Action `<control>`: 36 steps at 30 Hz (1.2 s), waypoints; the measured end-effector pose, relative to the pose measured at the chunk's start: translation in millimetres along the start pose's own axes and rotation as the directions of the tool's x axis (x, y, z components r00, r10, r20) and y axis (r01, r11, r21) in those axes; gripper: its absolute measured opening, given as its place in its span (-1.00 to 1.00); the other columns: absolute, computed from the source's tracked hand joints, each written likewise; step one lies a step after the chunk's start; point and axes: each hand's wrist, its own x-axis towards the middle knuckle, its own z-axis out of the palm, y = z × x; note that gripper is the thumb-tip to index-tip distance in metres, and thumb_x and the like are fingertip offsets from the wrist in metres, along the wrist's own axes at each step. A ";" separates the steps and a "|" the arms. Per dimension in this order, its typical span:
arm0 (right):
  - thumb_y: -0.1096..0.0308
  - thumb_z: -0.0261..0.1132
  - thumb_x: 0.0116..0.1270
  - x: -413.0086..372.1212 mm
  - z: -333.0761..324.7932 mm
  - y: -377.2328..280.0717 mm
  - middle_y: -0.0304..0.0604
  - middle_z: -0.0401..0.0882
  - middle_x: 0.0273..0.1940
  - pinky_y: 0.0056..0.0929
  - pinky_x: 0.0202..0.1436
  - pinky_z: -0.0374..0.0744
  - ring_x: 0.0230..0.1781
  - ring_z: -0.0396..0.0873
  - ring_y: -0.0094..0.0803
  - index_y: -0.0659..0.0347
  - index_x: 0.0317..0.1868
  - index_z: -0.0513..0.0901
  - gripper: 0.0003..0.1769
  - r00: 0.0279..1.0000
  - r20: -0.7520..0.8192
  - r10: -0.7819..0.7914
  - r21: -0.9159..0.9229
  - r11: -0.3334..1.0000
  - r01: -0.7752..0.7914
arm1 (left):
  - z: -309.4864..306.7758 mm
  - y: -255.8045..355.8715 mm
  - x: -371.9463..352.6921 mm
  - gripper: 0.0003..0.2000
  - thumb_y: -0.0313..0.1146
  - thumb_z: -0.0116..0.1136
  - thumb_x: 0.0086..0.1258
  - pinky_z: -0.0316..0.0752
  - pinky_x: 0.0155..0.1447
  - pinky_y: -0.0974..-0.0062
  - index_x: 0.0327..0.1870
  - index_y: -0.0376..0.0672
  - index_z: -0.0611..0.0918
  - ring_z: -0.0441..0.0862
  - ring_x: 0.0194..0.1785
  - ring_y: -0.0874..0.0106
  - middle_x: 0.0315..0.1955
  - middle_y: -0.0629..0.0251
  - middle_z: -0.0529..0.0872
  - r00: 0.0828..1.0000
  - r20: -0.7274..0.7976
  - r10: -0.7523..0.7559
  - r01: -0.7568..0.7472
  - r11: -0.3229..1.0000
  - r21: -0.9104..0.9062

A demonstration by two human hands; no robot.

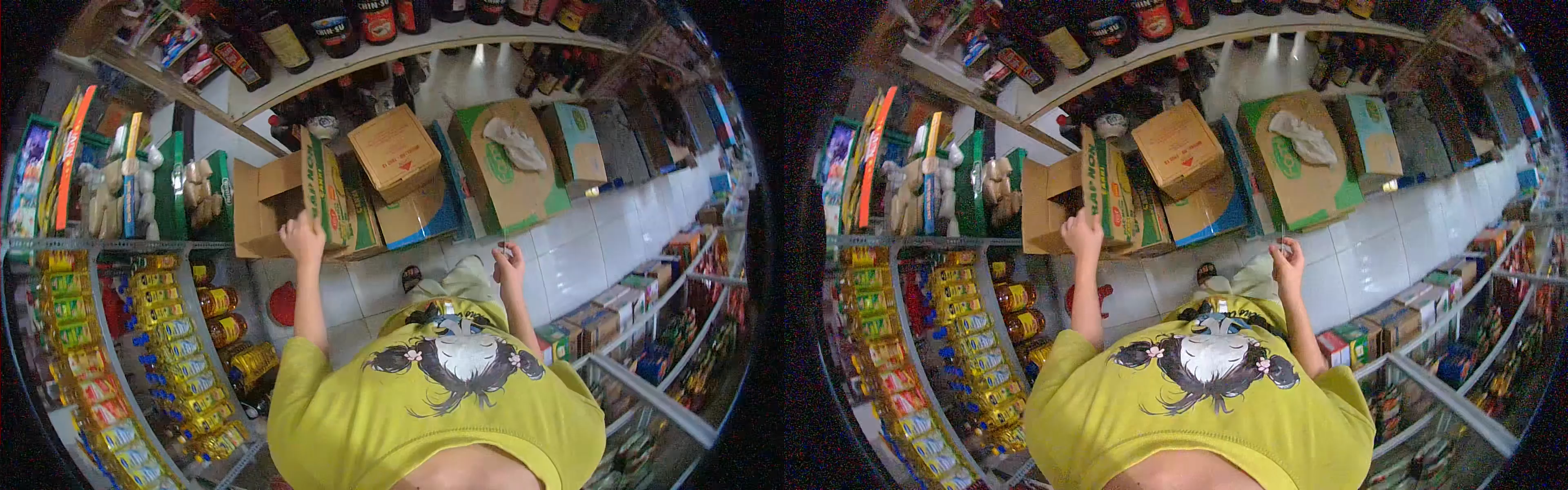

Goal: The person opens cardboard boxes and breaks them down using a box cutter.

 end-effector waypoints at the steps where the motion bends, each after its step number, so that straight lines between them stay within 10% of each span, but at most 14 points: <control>1: 0.33 0.19 0.07 -6.0 -1.0 -12.4 -0.44 0.27 -0.71 -0.72 -0.83 0.09 -0.75 0.30 -0.70 0.13 -0.19 0.32 -0.70 1.000 0.005 -0.005 -0.034 0.999 0.005 | -13.3 4.8 -2.3 -0.68 -0.22 0.10 0.00 0.23 -0.01 0.32 -0.21 -0.15 0.51 0.46 -0.17 0.23 -0.31 0.08 0.54 0.998 -0.045 -0.052 0.049 0.997 -0.063; 6: 0.31 0.12 0.13 -13.3 31.6 7.2 -0.41 0.20 -0.76 -0.69 -0.84 0.01 -0.87 0.09 -0.68 0.11 -0.28 0.35 -0.83 0.998 0.061 -0.033 -0.128 0.991 0.040 | -79.9 -61.5 -31.5 -0.75 -0.39 0.08 0.06 0.35 -0.17 0.42 -0.24 -0.30 0.49 0.49 -0.30 0.26 -0.38 0.10 0.55 0.964 -0.206 -0.169 0.045 0.865 -0.500; 8: 0.29 0.08 0.16 -8.7 38.0 10.8 -0.39 0.23 -0.73 -0.70 -0.83 0.03 -0.84 0.13 -0.67 0.11 -0.27 0.34 -0.83 0.992 0.123 -0.038 -0.090 0.995 0.049 | -121.7 -58.4 -46.4 -0.78 -0.51 0.03 0.09 0.34 -0.21 0.60 -0.23 -0.37 0.47 0.46 -0.30 0.51 -0.38 0.21 0.56 0.962 -0.183 -0.204 0.015 0.704 -0.710; 13: 0.26 -0.01 0.22 4.0 53.2 12.7 -0.31 0.33 -0.60 -0.70 -0.72 0.24 -0.68 0.32 -0.60 0.11 -0.27 0.31 -0.86 0.954 0.272 -0.126 -0.097 0.983 0.158 | -161.5 -61.0 -69.2 -0.75 -0.53 0.01 0.09 0.39 -0.18 0.54 -0.19 -0.42 0.44 0.50 -0.28 0.42 -0.32 0.19 0.54 0.940 -0.020 -0.339 0.035 0.155 -0.987; 17: 0.15 -0.04 0.22 32.7 63.8 21.7 -0.26 0.35 -0.48 -0.53 -0.55 0.40 -0.45 0.45 -0.41 0.10 -0.33 0.30 -0.79 0.959 0.248 0.136 0.116 0.979 -0.169 | -159.9 -36.3 -68.3 -0.66 -0.45 -0.09 0.16 0.38 -0.11 0.46 -0.06 -0.45 0.32 0.47 -0.16 0.34 -0.18 0.11 0.47 0.962 0.102 -0.253 0.044 -0.225 -0.973; 21: -0.09 -0.06 0.16 59.8 70.1 40.5 -0.18 0.38 -0.29 -0.22 -0.21 0.43 -0.17 0.42 -0.20 0.09 -0.27 0.35 -0.59 0.812 0.459 0.362 0.375 0.749 -0.546 | -154.9 20.2 -58.1 -0.67 -0.42 -0.13 0.21 0.35 -0.07 0.43 -0.03 -0.39 0.32 0.43 -0.10 0.36 -0.14 0.15 0.45 0.975 0.157 -0.157 0.099 -0.328 -0.939; 25: -0.20 -0.07 0.09 25.2 64.2 -18.2 -0.13 0.36 -0.04 -0.31 -0.04 0.37 -0.08 0.37 -0.29 0.11 0.04 0.31 -0.35 0.634 0.766 -0.105 0.568 0.573 -0.591 | -147.7 74.5 -47.1 -0.67 -0.41 -0.22 0.25 0.34 -0.01 0.41 0.03 -0.31 0.28 0.40 -0.04 0.34 -0.06 0.16 0.41 0.979 0.204 -0.027 0.171 -0.444 -0.879; 26: -0.19 -0.06 0.09 17.4 59.4 -34.6 -0.15 0.38 -0.06 -0.31 -0.01 0.36 -0.06 0.36 -0.31 0.14 0.03 0.30 -0.35 0.811 0.579 0.082 0.500 0.750 -0.433 | -147.3 86.1 -45.4 -0.68 -0.40 -0.23 0.26 0.35 -0.01 0.41 0.03 -0.30 0.28 0.40 -0.03 0.34 -0.06 0.15 0.41 0.976 0.218 0.007 0.195 -0.475 -0.858; 36: 0.00 -0.02 0.15 12.8 -117.8 -83.5 -0.12 0.38 -0.06 -0.35 -0.06 0.40 -0.12 0.41 -0.30 0.21 0.06 0.25 -0.44 0.982 0.161 -0.094 0.647 0.761 -0.033 | -54.3 212.2 -26.9 -0.78 -0.32 -0.06 0.17 0.41 -0.16 0.43 -0.20 -0.19 0.46 0.46 -0.26 0.43 -0.30 0.29 0.53 0.785 0.548 0.287 0.619 -0.381 -0.687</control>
